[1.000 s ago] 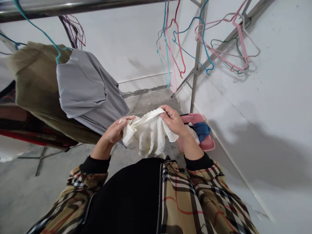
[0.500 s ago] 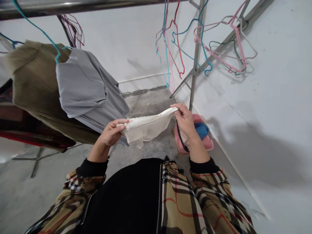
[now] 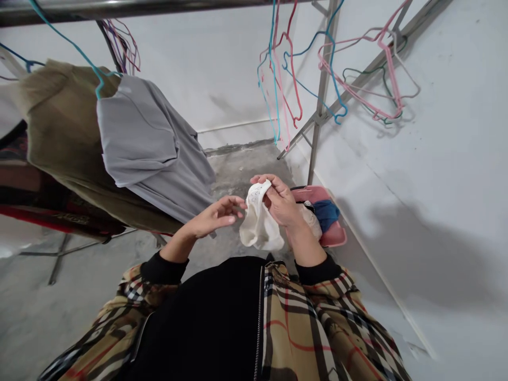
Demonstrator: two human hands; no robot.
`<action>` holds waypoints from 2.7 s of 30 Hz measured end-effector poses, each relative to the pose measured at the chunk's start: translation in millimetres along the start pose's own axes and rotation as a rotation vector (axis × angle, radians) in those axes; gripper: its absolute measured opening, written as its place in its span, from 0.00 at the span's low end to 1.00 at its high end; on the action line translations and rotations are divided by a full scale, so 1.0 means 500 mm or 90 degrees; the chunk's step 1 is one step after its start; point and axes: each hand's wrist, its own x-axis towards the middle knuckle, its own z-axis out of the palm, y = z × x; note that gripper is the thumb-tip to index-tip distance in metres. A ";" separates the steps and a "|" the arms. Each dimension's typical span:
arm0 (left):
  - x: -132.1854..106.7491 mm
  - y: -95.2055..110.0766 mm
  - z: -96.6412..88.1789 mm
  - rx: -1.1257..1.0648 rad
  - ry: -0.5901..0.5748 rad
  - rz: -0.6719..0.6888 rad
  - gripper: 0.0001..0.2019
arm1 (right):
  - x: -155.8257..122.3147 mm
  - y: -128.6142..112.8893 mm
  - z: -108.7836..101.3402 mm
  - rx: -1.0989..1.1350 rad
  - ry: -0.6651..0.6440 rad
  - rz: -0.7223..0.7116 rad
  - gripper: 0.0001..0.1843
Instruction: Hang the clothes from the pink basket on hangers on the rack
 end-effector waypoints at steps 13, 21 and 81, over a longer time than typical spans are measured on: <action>0.061 -0.005 0.024 0.056 0.210 0.008 0.11 | 0.001 -0.012 -0.015 -0.053 0.006 0.096 0.09; 0.061 0.043 -0.015 0.199 0.514 0.172 0.04 | -0.011 0.054 -0.056 -0.550 -0.091 -0.006 0.27; 0.019 -0.010 -0.141 0.249 0.610 0.036 0.09 | 0.024 0.022 -0.136 -0.915 -0.122 0.210 0.18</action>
